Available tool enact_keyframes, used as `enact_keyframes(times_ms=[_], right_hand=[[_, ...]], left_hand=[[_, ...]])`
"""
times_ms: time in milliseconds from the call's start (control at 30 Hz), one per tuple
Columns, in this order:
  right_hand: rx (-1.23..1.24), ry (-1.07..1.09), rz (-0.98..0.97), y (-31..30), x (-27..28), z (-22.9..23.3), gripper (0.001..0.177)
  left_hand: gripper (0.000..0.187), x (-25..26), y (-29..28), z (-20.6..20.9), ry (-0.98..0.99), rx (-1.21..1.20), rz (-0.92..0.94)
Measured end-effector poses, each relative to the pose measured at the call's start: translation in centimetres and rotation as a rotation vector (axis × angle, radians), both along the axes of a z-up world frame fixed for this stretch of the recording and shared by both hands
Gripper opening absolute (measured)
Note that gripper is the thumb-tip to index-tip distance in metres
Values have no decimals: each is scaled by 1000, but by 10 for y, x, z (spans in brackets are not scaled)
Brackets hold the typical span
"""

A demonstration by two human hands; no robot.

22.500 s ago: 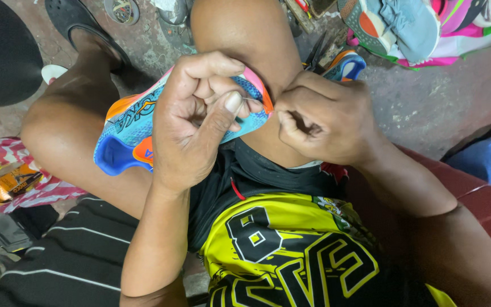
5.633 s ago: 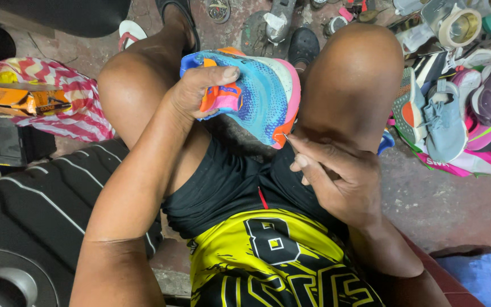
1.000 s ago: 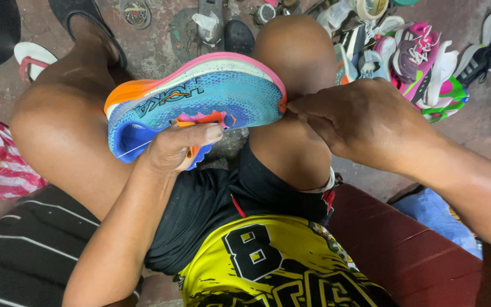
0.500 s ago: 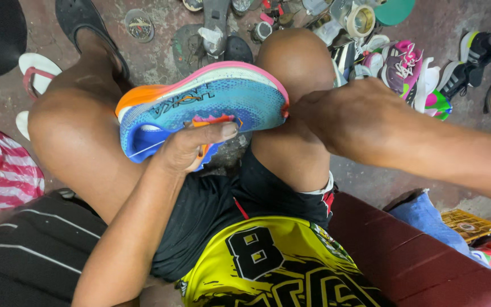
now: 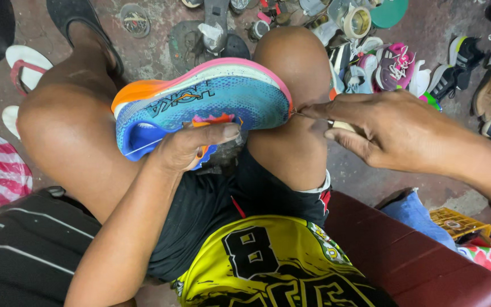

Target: The person is sewing a colorful running shoe using a needle and thread. They repeatedly insert the needle into the shoe's sole and pull the thread through to stitch the sole to the upper part of the shoe.

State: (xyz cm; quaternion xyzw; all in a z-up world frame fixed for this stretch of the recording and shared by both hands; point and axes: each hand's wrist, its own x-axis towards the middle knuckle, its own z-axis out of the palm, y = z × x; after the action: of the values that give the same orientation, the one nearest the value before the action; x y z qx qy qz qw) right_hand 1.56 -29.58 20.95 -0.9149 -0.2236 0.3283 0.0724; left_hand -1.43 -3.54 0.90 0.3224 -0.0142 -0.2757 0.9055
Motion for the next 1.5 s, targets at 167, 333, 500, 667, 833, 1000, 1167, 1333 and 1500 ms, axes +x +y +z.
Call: enact_keyframes(times_ms=[167, 333, 500, 667, 833, 1000, 1167, 1333, 1500], right_hand=[[-8, -213, 103, 1, -15, -4, 35], [-58, -277, 190, 0, -18, -8, 42], [-269, -675, 651, 8, -36, -10, 52], [-27, -208, 231, 5, -13, -16, 45], [22, 446, -508, -5, 16, -24, 38], [-78, -304, 440, 1, -2, -17, 49], [-282, -539, 788, 10, -10, -18, 46], [190, -140, 83, 13, 6, -23, 30], [78, -190, 145, 23, 8, -26, 24]], left_hand=[[37, 2, 2, 0, 24, -10, -41], [38, 2, 0, 2, 39, -49, -40], [39, 2, -1, 1, 37, -80, -27], [39, 2, 0, 1, 36, -88, -52], [41, 4, 0, 0, 11, -91, -22], [41, 2, -1, -4, 13, -59, -16], [40, 4, -2, -6, 11, -59, -56], [40, 3, -3, -9, 15, -70, -55], [38, 4, -1, -14, 50, -48, -70]])
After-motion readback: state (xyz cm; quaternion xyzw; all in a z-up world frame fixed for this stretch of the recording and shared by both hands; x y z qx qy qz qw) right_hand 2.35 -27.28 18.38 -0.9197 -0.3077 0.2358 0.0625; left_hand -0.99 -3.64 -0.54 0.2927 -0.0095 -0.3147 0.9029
